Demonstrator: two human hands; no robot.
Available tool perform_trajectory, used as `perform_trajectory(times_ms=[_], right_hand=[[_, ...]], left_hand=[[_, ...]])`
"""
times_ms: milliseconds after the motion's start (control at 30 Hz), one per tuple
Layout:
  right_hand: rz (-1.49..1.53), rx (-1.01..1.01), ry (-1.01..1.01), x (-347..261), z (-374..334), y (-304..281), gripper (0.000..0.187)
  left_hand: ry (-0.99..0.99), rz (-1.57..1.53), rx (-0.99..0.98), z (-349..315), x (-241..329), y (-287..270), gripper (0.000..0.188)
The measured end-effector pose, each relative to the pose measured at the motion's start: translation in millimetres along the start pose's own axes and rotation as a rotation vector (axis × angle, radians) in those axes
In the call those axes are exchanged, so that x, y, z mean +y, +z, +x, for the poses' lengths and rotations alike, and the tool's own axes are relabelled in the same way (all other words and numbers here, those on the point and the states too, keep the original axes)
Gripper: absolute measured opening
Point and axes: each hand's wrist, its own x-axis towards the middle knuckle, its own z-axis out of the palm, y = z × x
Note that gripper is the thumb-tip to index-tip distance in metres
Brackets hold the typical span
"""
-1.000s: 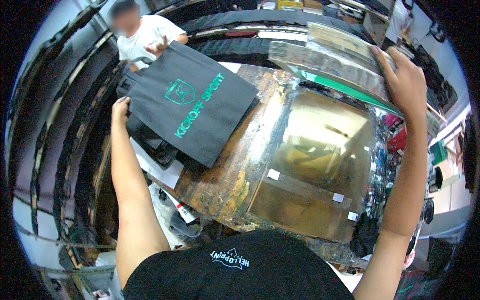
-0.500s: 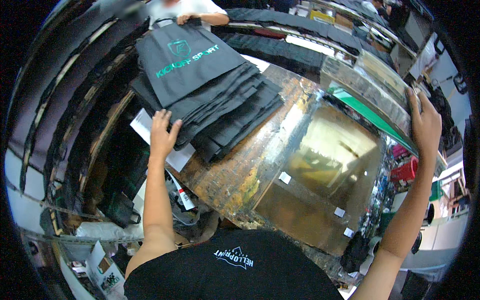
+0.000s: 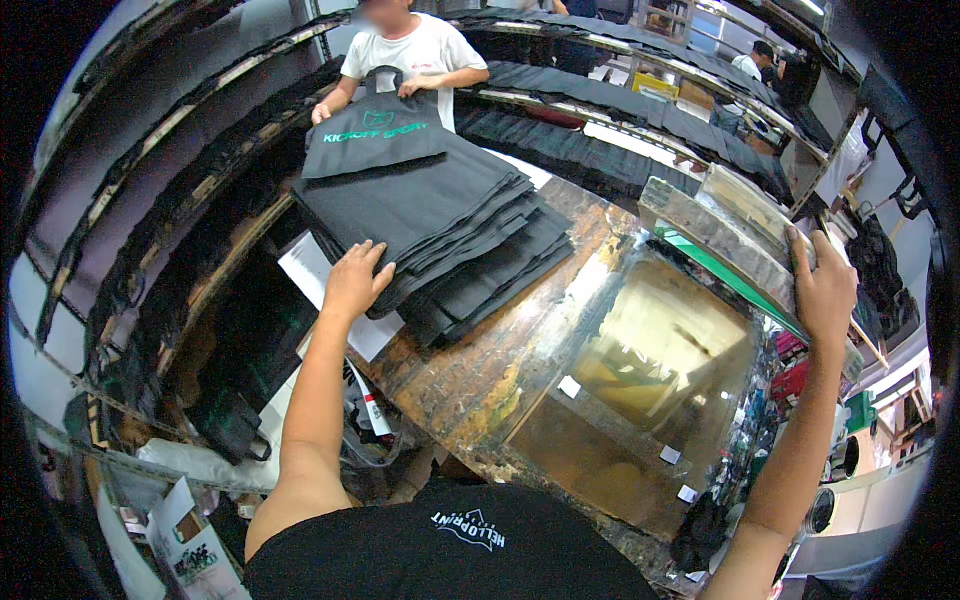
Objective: The person performs screen printing on black tote bags by placing a bag on the printing surface, lowering a screen, and using a squeegee to apply green ink through the stencil multiple times.
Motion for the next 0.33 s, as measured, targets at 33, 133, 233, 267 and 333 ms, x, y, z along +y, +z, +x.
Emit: perform_trajectory(times_ms=[33,133,233,267,333], right_hand=[[-0.011,0.021,-0.013,3,-1,3,0.061],[-0.019,0.031,-0.032,5,-5,7,0.062],[-0.025,0.005,-0.023,3,-4,5,0.062],[-0.024,0.009,-0.024,3,-4,5,0.062],[-0.017,0.021,-0.020,6,-5,6,0.062]], left_hand=[[0.013,0.009,-0.013,1,1,1,0.057],[0.029,-0.031,0.011,-1,-5,6,0.054],[0.050,-0.036,0.012,-4,-10,14,0.057],[0.054,-0.050,0.002,-6,-12,16,0.061],[0.067,-0.071,-0.014,-5,-15,17,0.070]])
